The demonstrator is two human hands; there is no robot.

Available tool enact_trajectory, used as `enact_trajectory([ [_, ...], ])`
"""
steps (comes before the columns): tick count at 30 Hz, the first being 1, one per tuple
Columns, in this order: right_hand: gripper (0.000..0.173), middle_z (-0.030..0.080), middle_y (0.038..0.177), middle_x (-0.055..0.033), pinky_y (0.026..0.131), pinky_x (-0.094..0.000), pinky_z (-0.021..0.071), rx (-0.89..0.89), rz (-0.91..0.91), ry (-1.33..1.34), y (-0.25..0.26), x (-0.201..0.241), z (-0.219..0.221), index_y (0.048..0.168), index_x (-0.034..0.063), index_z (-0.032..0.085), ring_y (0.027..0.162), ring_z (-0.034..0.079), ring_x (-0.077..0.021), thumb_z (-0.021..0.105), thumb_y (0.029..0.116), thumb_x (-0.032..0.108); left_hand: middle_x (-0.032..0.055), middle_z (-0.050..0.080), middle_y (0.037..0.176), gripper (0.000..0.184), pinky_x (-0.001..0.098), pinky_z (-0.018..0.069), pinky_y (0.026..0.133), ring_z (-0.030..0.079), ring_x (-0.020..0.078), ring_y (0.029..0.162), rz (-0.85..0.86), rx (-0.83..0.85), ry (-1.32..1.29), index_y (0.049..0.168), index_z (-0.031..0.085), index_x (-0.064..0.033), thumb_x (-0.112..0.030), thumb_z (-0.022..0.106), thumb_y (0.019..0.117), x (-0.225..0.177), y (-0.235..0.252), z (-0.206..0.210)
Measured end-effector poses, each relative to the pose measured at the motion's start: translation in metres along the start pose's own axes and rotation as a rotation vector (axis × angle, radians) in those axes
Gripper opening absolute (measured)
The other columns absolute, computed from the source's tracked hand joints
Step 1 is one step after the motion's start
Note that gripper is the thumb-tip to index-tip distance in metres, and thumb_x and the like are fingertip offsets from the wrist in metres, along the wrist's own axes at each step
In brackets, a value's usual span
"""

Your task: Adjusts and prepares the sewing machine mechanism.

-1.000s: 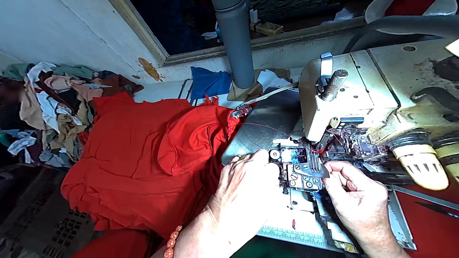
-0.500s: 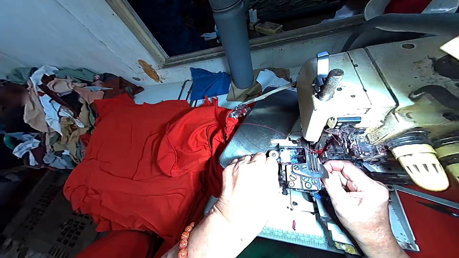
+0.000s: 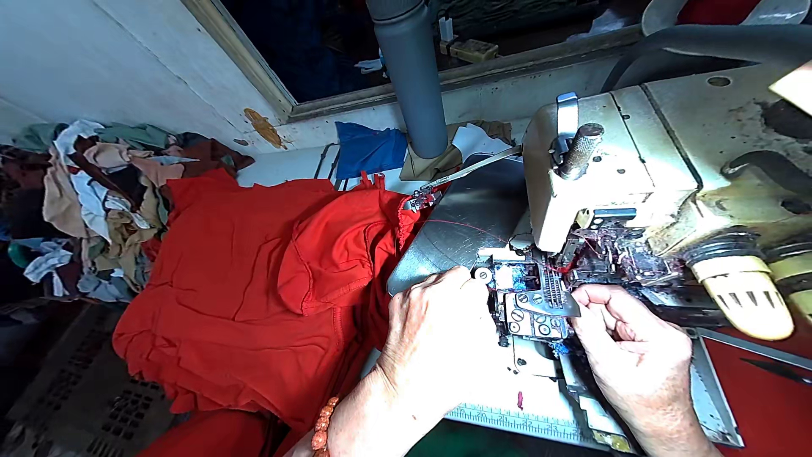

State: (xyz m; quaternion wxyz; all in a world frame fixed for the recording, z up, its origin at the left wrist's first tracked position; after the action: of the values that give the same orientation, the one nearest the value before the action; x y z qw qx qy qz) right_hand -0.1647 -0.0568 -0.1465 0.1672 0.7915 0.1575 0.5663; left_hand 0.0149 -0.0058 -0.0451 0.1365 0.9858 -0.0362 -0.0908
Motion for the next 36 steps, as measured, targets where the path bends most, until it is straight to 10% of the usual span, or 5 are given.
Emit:
enact_trajectory([
  [8,0.013,0.049,0.063,0.0111,0.048,-0.0059,0.0328,0.003,0.005,-0.003,0.000,0.000,-0.001,0.088,0.0041,0.068,0.052,0.038,0.0106,0.057,0.0886,0.011,0.0068,0.061,0.074,0.012,0.0353,0.0458,0.058,0.061,0.0198,0.065,0.015,0.227,-0.078,0.078,0.069,-0.0058,-0.012,0.066,0.0885,0.000,-0.001,-0.034],
  [14,0.012,0.051,0.064,0.0121,0.048,-0.0059,0.0336,0.004,0.029,0.011,0.000,-0.001,-0.001,0.088,0.0064,0.069,0.052,0.040,0.0108,0.059,0.0875,0.011,-0.0051,0.054,0.071,0.022,0.0285,0.0424,0.051,0.056,0.0100,0.064,0.253,0.026,-0.082,0.068,0.062,-0.0202,-0.029,0.059,0.0873,0.034,-0.009,0.021],
  [36,0.010,0.050,0.063,0.0132,0.048,-0.0053,0.0341,-0.030,-0.009,0.073,0.001,-0.001,-0.001,0.091,0.0046,0.069,0.052,0.040,0.0110,0.060,0.0898,0.010,-0.0044,0.061,0.077,0.015,0.0266,0.0468,0.059,0.059,0.0097,0.071,0.271,-0.004,-0.069,0.074,0.070,-0.0167,-0.020,0.060,0.0841,0.019,-0.006,0.018],
])
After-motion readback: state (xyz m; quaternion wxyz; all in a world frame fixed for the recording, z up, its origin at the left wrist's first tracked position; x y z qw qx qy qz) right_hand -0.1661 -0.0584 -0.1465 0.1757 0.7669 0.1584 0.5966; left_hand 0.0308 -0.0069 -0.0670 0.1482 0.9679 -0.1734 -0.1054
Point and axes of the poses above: each hand's wrist, its own y-axis towards the middle knuckle, its own z-axis out of the palm, x = y × z, the point moved 3 cm from there along y, towards the middle knuckle
